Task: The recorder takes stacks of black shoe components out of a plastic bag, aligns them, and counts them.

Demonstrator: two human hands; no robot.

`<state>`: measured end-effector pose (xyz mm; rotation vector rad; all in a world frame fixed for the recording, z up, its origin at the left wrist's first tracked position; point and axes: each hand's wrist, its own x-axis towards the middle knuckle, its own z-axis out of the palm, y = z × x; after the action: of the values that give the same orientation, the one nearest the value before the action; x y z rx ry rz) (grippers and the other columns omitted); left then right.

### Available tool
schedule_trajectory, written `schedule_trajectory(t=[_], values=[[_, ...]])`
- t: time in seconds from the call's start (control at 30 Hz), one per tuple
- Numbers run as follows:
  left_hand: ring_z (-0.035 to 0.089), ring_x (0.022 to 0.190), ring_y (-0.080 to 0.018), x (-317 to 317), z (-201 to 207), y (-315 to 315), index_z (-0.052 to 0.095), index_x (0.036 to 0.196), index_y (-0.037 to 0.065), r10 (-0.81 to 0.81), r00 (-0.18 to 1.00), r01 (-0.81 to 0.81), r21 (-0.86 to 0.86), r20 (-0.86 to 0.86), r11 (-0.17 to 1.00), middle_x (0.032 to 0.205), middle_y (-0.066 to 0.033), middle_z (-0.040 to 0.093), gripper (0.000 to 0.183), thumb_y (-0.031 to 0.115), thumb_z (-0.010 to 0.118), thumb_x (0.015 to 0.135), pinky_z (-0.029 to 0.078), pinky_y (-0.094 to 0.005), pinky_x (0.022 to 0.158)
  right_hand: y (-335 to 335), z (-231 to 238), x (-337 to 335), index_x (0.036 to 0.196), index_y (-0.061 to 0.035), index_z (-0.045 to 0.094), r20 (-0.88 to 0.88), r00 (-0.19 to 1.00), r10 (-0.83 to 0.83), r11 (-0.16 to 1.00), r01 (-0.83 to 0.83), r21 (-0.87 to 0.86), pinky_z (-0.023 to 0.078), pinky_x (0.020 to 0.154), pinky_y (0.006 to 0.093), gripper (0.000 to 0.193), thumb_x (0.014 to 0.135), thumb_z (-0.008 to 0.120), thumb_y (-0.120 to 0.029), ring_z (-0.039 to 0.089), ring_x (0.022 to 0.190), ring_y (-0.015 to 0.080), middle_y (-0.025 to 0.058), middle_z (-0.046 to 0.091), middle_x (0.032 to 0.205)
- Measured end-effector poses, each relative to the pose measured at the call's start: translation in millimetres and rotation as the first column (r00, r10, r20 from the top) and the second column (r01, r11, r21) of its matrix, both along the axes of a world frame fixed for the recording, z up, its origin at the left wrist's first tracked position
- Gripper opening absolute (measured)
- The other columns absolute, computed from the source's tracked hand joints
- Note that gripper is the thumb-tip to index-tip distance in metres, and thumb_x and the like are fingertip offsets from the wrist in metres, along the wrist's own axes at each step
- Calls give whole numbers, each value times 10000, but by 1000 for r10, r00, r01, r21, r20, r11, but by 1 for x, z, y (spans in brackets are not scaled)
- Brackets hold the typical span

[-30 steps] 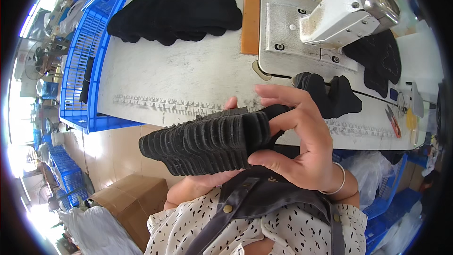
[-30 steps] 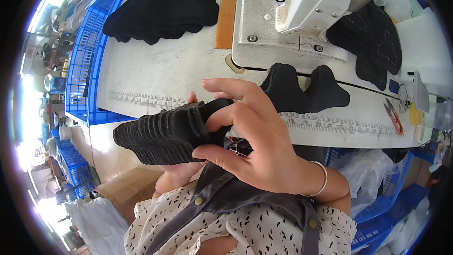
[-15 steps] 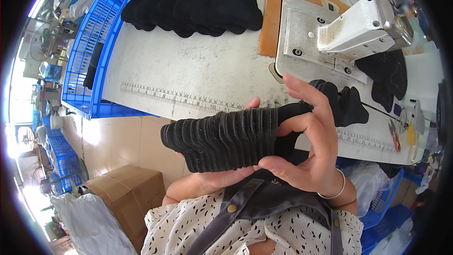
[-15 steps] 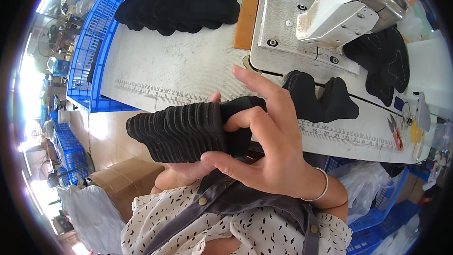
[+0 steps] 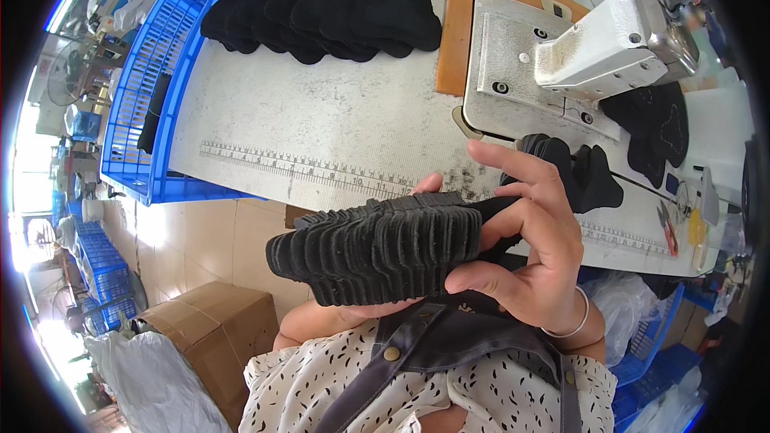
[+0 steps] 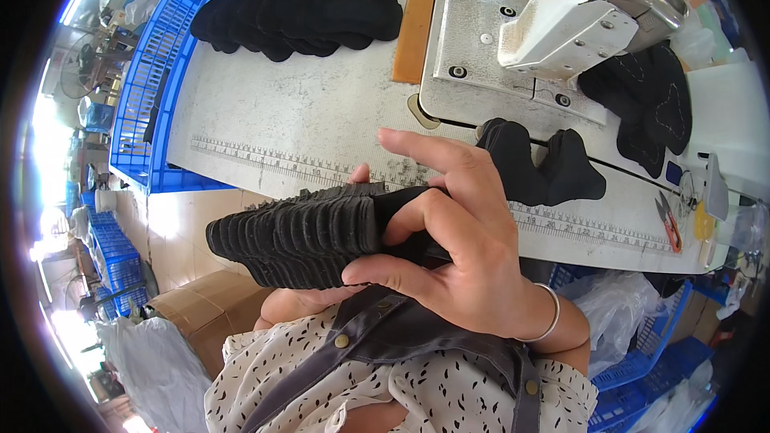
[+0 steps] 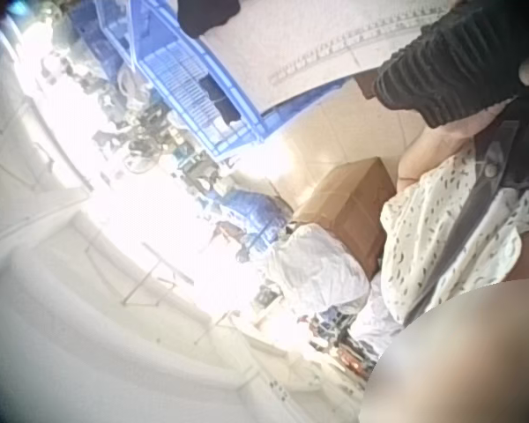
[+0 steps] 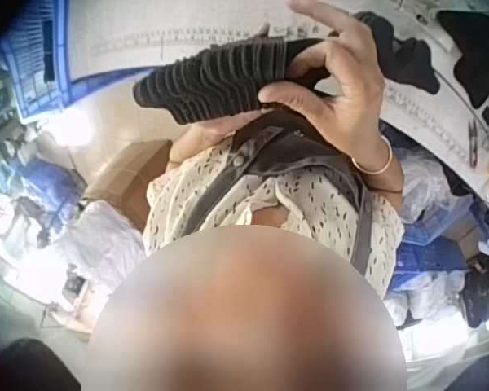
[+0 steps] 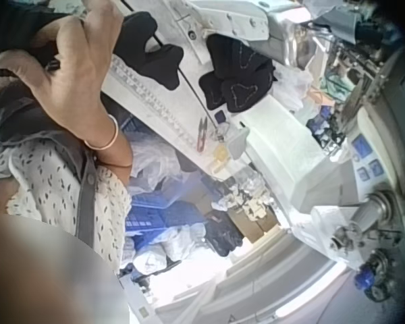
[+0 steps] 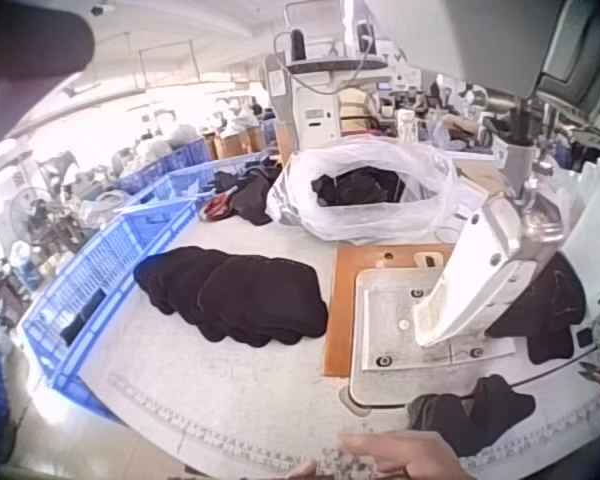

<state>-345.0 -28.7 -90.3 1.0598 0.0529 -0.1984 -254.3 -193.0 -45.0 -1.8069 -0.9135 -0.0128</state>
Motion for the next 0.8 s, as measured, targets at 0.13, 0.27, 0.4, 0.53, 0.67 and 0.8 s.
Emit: schedule_trajectory(t=[0.13,0.27,0.4,0.53,0.67,0.8], values=[[499,1236,-313,2,-8,1,345,1426,232,-32,998,37,-84,58,996,1380,-176,425,452,166,440,989,492,-368,1028,-1,0,0,677,-43,585,-5,1000,2,1000,-2,7,446,770,322,386,639,842,-328,535,1055,292,199,536,1282],[491,1245,-314,-1,-15,1,334,1433,250,-33,998,40,-160,48,986,1383,-181,422,491,137,466,974,490,-367,1030,-2,-2,2,687,-42,585,17,1000,13,1000,-13,-15,455,794,338,404,645,835,-356,545,1070,297,223,535,1281],[487,1250,-309,-1,-21,3,316,1440,259,-66,993,75,-92,98,993,1392,-175,413,541,103,497,954,488,-360,1033,-4,-3,4,711,-38,579,67,997,32,999,-29,-46,479,815,360,433,664,826,-391,565,1111,305,271,532,1279],[492,1246,-304,0,-22,2,315,1440,262,-42,995,59,-196,92,979,1392,-167,415,566,109,531,939,490,-353,1030,-4,-3,4,712,-35,578,63,997,37,999,-35,-38,479,813,356,416,676,824,-368,565,1110,304,276,531,1276],[485,1252,-274,1,-19,0,269,1459,210,-32,995,50,-200,95,979,1379,-133,442,672,151,622,890,410,-372,1068,-3,-1,4,703,-35,586,25,999,33,999,-33,-24,463,827,357,385,672,830,-331,557,1090,300,251,533,1275],[472,1261,-207,0,-19,1,184,1499,116,-26,994,43,-165,106,985,1355,-71,492,878,218,739,826,252,-422,1145,-1,2,1,688,-36,602,-49,999,19,1000,-18,9,434,858,355,337,665,839,-274,541,1053,293,206,538,1271]])
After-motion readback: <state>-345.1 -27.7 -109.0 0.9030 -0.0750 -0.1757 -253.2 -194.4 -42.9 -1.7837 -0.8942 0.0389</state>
